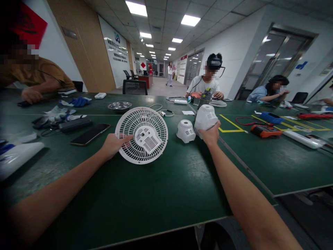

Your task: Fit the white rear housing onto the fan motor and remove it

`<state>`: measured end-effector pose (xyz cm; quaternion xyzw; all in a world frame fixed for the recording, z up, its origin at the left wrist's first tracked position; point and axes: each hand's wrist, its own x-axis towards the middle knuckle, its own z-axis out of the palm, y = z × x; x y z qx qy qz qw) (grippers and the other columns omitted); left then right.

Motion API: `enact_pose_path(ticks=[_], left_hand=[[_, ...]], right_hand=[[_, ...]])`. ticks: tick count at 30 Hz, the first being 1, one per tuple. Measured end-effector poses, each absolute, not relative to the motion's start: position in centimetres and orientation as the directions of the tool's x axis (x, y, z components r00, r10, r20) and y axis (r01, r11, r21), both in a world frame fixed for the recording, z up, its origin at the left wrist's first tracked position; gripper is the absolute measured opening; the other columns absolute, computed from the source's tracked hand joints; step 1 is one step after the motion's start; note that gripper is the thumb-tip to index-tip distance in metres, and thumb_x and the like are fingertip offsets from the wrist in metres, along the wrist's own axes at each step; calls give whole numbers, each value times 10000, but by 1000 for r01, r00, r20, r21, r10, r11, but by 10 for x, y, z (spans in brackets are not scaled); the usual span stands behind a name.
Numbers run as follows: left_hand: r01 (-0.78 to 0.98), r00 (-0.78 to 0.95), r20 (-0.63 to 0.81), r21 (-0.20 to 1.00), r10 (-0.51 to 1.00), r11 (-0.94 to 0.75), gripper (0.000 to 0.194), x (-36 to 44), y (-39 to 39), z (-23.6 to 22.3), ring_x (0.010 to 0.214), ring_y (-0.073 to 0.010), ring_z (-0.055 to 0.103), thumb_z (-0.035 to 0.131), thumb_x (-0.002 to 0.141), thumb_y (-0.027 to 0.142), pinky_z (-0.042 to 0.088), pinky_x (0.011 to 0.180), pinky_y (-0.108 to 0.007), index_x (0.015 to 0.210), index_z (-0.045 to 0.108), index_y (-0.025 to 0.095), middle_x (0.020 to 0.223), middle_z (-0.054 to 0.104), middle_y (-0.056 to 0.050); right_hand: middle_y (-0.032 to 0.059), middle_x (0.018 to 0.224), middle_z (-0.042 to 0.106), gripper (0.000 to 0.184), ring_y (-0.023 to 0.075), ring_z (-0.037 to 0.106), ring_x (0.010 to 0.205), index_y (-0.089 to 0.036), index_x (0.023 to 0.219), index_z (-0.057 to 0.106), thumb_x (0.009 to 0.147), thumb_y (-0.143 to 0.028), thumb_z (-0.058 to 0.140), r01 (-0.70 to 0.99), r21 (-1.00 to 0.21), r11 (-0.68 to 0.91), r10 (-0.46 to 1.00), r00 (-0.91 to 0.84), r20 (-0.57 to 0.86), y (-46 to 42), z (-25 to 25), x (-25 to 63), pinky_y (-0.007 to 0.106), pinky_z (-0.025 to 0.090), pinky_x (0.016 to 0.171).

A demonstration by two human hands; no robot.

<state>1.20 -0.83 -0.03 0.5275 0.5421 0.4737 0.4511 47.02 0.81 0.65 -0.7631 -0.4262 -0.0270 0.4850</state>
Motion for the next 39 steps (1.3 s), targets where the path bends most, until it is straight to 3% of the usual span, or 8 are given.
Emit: enact_pose_path(ticks=[5,9,13,20,32,39], left_hand=[[137,-36,20,990,999,-15,250,12,-8,-1,631,-253,738,874,718,325,608,556,-371,855,759,150,755,776,-106],[128,-24,14,992,1000,-11,243,12,-8,0,659,-267,749,871,720,323,617,579,-386,863,763,159,769,781,-109],[149,-14,15,989,1000,-13,218,13,-10,2,663,-262,750,858,740,336,623,602,-395,843,763,169,772,781,-105],[109,-46,22,994,999,-17,191,15,-13,5,647,-269,745,873,717,286,614,605,-406,802,762,158,754,779,-114],[135,-17,13,991,1000,-11,185,14,-13,5,630,-258,740,862,738,311,621,587,-401,812,763,173,769,780,-111],[121,-48,3,993,999,2,199,17,-14,7,663,-264,748,872,728,288,627,613,-403,823,760,154,767,778,-107]], right_hand=[[194,1243,650,992,392,645,1122,-212,1365,394,514,-436,853,640,-742,-201,554,699,453,9,13,465,527,474,997],[194,1205,672,949,383,672,1089,-178,1364,365,608,-542,808,687,-721,-87,456,671,584,2,35,443,503,497,957],[165,1154,694,915,359,680,1063,-186,1359,344,647,-553,787,731,-681,34,481,586,652,-5,48,414,461,514,907],[184,1176,664,848,368,661,1035,-197,1262,412,624,-628,768,753,-654,-80,692,514,507,-1,29,391,492,507,908],[170,1173,688,888,383,663,1060,-191,1283,471,574,-598,818,730,-672,-127,575,606,550,-1,38,457,516,500,933],[169,1253,661,882,335,649,1105,-191,1342,440,610,-514,812,668,-739,-82,623,614,486,6,28,494,471,488,971]])
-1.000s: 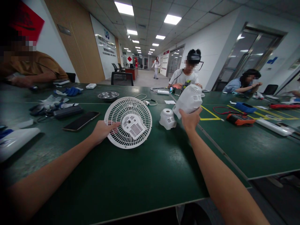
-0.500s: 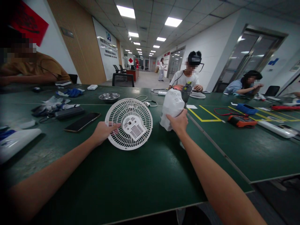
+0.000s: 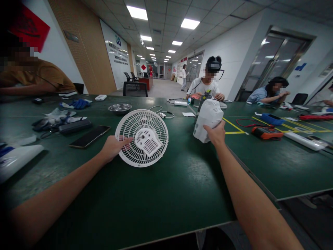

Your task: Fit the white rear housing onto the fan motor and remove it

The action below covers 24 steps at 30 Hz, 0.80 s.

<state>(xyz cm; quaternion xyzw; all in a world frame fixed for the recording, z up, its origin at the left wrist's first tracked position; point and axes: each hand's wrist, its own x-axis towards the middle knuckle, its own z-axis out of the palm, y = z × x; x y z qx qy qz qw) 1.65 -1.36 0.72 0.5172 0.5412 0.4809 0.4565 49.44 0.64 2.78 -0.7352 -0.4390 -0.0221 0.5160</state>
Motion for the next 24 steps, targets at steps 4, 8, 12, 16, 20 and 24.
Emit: enact_pose_path(ticks=[4,8,12,16,20,24], left_hand=[[127,-40,6,992,999,-1,211,15,-11,4,664,-244,747,864,739,291,628,627,-387,853,757,149,794,781,-100],[194,-34,-3,981,999,10,204,15,-11,4,652,-229,739,840,764,289,621,627,-369,875,753,143,771,773,-86],[201,-43,0,979,999,9,189,16,-13,7,665,-233,741,830,769,286,616,631,-369,864,748,144,777,774,-90],[187,-45,-1,982,999,9,194,16,-13,7,673,-245,746,840,760,288,613,618,-376,863,749,151,790,779,-98],[205,-45,0,979,999,9,198,15,-13,7,667,-255,747,842,765,302,609,603,-378,848,741,153,772,777,-99],[195,-38,-6,981,999,13,196,15,-13,7,662,-245,746,840,771,290,613,608,-375,860,743,145,782,780,-101]], right_hand=[[180,1257,650,869,310,640,1104,-157,1384,439,672,-524,775,694,-719,41,544,588,599,6,32,490,451,480,983],[160,1213,659,783,292,642,1050,-144,1309,527,657,-493,786,694,-698,177,457,570,683,8,34,490,450,496,947],[132,1263,628,769,266,640,1008,-183,1330,501,654,-429,773,663,-700,266,439,563,700,10,34,494,431,522,879],[122,1244,628,791,272,620,1059,-179,1335,490,631,-385,788,750,-582,315,319,494,809,3,41,486,441,492,951],[128,1262,615,793,289,611,1108,-183,1345,478,643,-382,789,771,-524,361,305,434,848,-7,52,460,439,493,945],[109,1176,664,728,259,646,961,-185,1297,500,663,-411,778,722,-568,395,568,294,769,-14,48,418,409,524,847]])
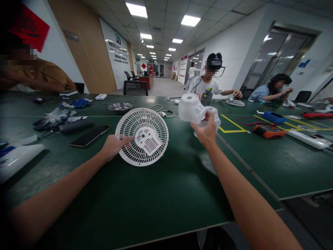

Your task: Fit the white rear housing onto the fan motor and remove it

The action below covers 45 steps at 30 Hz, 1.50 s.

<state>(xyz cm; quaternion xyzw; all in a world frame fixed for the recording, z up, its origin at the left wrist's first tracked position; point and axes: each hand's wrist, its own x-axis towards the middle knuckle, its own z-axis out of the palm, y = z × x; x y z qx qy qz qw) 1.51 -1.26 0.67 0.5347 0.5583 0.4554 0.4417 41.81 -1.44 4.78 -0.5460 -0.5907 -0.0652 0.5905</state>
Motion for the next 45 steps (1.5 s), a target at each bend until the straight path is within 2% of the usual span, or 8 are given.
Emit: enact_pose_path(ticks=[9,14,20,24,28,31,36,45], left_hand=[[209,-17,41,977,999,-36,230,13,-8,1,662,-242,744,835,766,313,615,615,-373,877,747,132,770,774,-99],[190,-22,48,981,999,-43,220,15,-8,1,639,-216,729,831,768,303,606,605,-350,881,746,135,764,769,-83],[196,-3,42,980,999,-41,250,14,-9,2,666,-226,738,825,778,320,616,631,-369,919,733,135,773,767,-76],[168,7,26,985,1000,-27,302,12,-5,-1,715,-234,749,843,760,336,625,664,-382,961,735,138,830,777,-83],[145,-7,17,989,1000,-16,297,11,-3,-3,695,-226,742,852,747,324,623,658,-376,949,741,138,826,777,-81],[173,-19,58,984,998,-54,265,12,-6,-4,688,-236,740,843,752,326,617,642,-378,924,748,147,815,776,-83],[308,-97,279,921,955,-237,218,20,-18,3,666,-261,731,820,766,367,601,621,-384,814,756,164,729,752,-72],[261,-23,347,907,937,-330,415,26,-14,2,735,-228,691,613,898,560,548,619,-323,909,725,161,851,747,-84]], right_hand=[[154,1129,693,643,306,661,988,-159,1241,501,762,-528,719,881,-471,-31,933,195,302,-7,0,367,433,489,893],[246,1286,605,732,427,541,1241,-119,1239,538,764,-654,694,954,-282,-98,948,176,265,-3,-11,365,568,409,1015],[241,1399,518,713,415,477,1312,-133,1399,501,822,-506,691,927,-370,67,889,113,444,-14,4,357,577,384,1068],[137,1136,689,393,286,645,1021,-165,1147,670,859,-432,638,643,-691,330,881,53,470,-28,19,337,463,501,965],[55,881,737,285,205,681,766,-207,981,678,899,-467,595,72,-996,55,989,-141,44,-45,14,305,394,580,776],[29,865,744,221,192,697,764,-233,963,655,898,-438,606,-157,-974,-160,952,-286,-110,-53,8,287,382,600,752],[36,924,741,277,231,718,882,-254,987,626,890,-508,573,-277,-937,-213,921,-376,-99,-66,13,275,408,606,751],[-3,946,682,348,242,677,857,-302,1030,497,834,-554,636,-339,-931,135,987,-33,155,-74,13,265,373,566,647]])
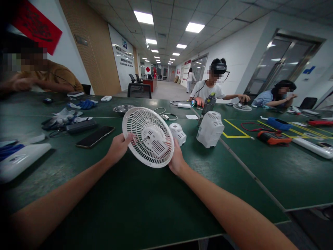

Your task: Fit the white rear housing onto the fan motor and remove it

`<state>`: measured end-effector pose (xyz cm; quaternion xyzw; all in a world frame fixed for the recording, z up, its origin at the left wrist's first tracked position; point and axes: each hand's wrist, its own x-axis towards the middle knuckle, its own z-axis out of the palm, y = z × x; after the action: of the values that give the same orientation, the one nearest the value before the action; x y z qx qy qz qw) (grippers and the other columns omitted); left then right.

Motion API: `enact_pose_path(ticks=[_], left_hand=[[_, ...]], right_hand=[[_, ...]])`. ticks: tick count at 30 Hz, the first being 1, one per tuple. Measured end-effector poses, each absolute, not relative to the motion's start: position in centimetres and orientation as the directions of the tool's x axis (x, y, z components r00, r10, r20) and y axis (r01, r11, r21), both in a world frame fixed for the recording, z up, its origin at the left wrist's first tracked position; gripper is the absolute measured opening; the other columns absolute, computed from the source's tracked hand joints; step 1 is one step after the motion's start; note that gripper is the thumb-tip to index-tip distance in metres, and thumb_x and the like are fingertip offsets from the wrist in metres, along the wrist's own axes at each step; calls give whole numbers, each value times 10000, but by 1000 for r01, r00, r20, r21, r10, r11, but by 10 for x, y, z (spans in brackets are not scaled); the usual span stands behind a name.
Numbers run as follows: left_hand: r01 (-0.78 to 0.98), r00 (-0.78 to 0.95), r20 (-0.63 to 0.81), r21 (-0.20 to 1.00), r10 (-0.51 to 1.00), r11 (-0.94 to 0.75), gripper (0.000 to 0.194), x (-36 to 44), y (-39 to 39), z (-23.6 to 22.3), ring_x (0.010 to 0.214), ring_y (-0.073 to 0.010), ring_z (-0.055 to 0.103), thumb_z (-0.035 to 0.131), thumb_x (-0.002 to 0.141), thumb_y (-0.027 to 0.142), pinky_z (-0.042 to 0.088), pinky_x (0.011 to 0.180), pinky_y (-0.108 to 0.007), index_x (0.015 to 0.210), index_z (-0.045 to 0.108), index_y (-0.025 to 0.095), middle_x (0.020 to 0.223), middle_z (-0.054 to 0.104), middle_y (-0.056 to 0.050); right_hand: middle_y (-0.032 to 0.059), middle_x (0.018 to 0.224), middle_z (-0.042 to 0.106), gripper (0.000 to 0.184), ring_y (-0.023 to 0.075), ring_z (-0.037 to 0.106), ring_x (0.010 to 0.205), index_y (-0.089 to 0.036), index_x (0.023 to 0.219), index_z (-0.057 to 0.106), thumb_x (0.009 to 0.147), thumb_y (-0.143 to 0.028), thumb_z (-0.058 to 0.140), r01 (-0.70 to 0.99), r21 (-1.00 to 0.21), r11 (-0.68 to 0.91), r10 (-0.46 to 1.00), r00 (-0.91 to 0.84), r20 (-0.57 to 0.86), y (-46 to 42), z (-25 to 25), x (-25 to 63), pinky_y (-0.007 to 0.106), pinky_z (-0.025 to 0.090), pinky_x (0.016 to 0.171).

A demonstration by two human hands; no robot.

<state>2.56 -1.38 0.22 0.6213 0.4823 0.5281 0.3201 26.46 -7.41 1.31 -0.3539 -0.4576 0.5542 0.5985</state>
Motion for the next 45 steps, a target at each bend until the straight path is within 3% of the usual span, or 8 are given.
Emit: enact_pose_path(ticks=[3,7,13,19,25,31,40,45], left_hand=[[77,-32,276,959,961,-273,616,18,-4,-3,760,-212,668,497,887,723,499,552,-276,1006,691,150,943,733,-100],[-114,49,99,989,994,-93,778,6,3,-3,704,-210,663,337,856,846,501,577,-293,843,674,146,826,716,-114],[-289,209,-48,951,977,108,654,2,-3,6,826,-296,724,384,923,726,584,723,-400,840,703,161,832,756,-143],[-285,246,-156,932,957,225,197,9,-2,5,833,-229,749,644,922,298,609,842,-358,909,734,123,926,778,-133],[-163,276,-242,942,930,293,200,7,4,0,730,-194,737,735,880,267,609,697,-310,977,765,95,920,783,-143],[-87,250,-240,959,938,268,228,9,6,-2,656,-157,706,740,879,342,559,620,-273,945,768,126,838,777,-104],[237,122,3,971,993,-32,565,9,0,-1,898,-267,736,757,818,482,578,753,-373,1289,665,184,1129,744,-141],[557,235,384,699,893,-448,412,8,-11,11,1322,-345,543,667,866,453,391,1128,-512,1211,737,239,1422,615,-116]], right_hand=[[-53,787,609,362,191,622,689,-301,992,443,835,-551,653,-271,-930,249,968,60,242,-73,16,272,306,501,571],[-85,698,548,440,144,536,566,-296,988,402,803,-525,730,-130,-944,304,953,42,302,-75,25,279,246,402,502],[-35,844,569,428,152,543,724,-274,985,438,802,-473,770,274,-826,492,865,-43,500,-78,24,286,278,438,636],[6,902,581,492,173,536,729,-260,1014,447,773,-546,767,604,-596,530,823,-194,534,-72,20,293,331,445,694],[52,1010,606,453,221,576,861,-236,1088,498,832,-551,700,606,-499,619,779,-395,487,-67,26,297,387,471,811],[116,1150,601,423,274,589,1001,-218,1175,531,839,-433,672,736,-469,488,753,-84,652,-41,22,328,435,496,907],[124,1182,649,850,306,628,1088,-184,1445,406,698,-360,771,800,-558,220,884,79,461,-8,-3,357,482,479,1003],[27,936,680,889,257,675,886,-208,1382,452,587,-322,835,682,-717,145,919,176,353,-5,2,359,455,521,922]])
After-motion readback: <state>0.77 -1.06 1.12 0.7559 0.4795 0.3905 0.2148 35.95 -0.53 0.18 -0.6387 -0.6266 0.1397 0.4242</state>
